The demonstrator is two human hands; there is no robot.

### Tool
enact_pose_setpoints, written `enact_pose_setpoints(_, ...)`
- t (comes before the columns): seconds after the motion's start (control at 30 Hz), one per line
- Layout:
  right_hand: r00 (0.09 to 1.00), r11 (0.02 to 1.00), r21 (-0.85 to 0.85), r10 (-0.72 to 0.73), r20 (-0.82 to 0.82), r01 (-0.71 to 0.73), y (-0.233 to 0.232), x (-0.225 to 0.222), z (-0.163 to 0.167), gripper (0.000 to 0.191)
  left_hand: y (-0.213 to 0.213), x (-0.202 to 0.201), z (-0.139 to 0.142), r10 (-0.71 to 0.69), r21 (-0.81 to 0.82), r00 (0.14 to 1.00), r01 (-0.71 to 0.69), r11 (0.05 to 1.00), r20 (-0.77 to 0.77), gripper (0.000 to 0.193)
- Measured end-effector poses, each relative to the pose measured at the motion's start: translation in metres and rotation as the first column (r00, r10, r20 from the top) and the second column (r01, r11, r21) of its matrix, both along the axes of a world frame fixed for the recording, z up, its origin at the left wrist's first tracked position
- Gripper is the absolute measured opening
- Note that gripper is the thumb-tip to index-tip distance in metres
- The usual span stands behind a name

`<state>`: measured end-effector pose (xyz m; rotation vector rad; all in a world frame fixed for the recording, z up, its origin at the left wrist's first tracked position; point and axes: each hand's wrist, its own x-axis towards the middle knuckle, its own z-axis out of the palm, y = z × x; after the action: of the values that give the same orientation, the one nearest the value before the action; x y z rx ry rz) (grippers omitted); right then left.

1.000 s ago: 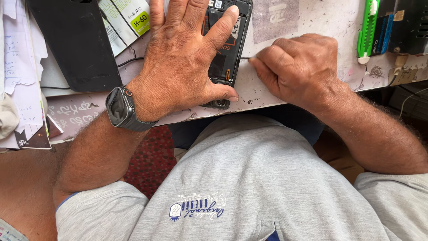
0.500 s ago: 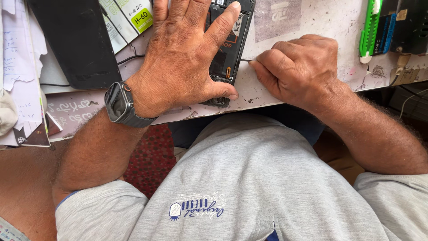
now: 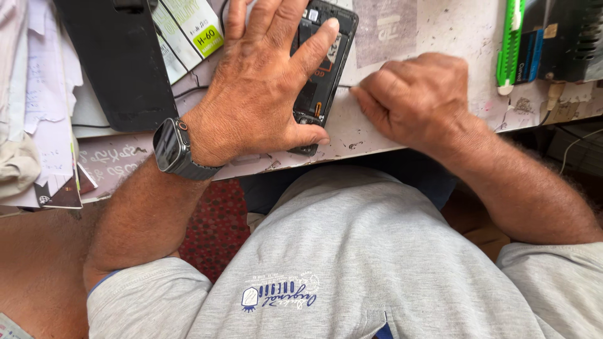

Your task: The person uses a small metal prying tool to separate the back cover of a smartphone with a cracked screen. They work along the edges to release clips, then lift the cover to expose the internal battery and components. The person rotates the device to inspect the damage and internal layout.

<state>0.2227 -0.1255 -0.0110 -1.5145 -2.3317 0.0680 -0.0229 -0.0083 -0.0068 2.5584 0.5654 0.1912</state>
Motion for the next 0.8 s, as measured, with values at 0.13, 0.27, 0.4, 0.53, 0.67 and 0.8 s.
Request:
enact_pose_setpoints(0.13,0.997,0.997,0.014,-0.070,0.030,0.070,0.005,-0.001,0.002,0.036,0.001,0.001,-0.001,-0.015,0.011,1.000,0.015,1.000,0.003,0.120)
enact_pose_setpoints(0.27,0.998,0.996,0.065,-0.055,0.015,0.054,0.009,0.002,0.002,0.033,0.002,0.000,-0.002,-0.019,-0.001,1.000,0.019,1.000,0.003,0.120)
enact_pose_setpoints(0.4,0.997,0.998,0.000,-0.069,0.036,0.069,0.011,0.006,-0.002,0.037,0.002,0.000,-0.001,-0.014,-0.045,1.000,0.015,0.999,0.023,0.120)
enact_pose_setpoints(0.53,0.999,1.000,-0.005,-0.008,0.033,0.008,0.009,0.009,-0.005,0.033,0.003,0.000,0.001,-0.007,-0.020,1.000,0.007,1.000,0.015,0.122)
enact_pose_setpoints(0.67,1.000,1.000,0.010,-0.007,0.001,0.007,0.008,0.011,-0.005,0.036,0.003,0.000,0.002,-0.004,-0.026,1.000,0.004,1.000,0.016,0.123)
enact_pose_setpoints(0.8,1.000,1.000,0.018,0.002,-0.007,-0.002,0.010,0.012,-0.004,0.034,0.003,0.001,0.003,-0.005,-0.033,1.000,0.005,0.999,-0.006,0.123)
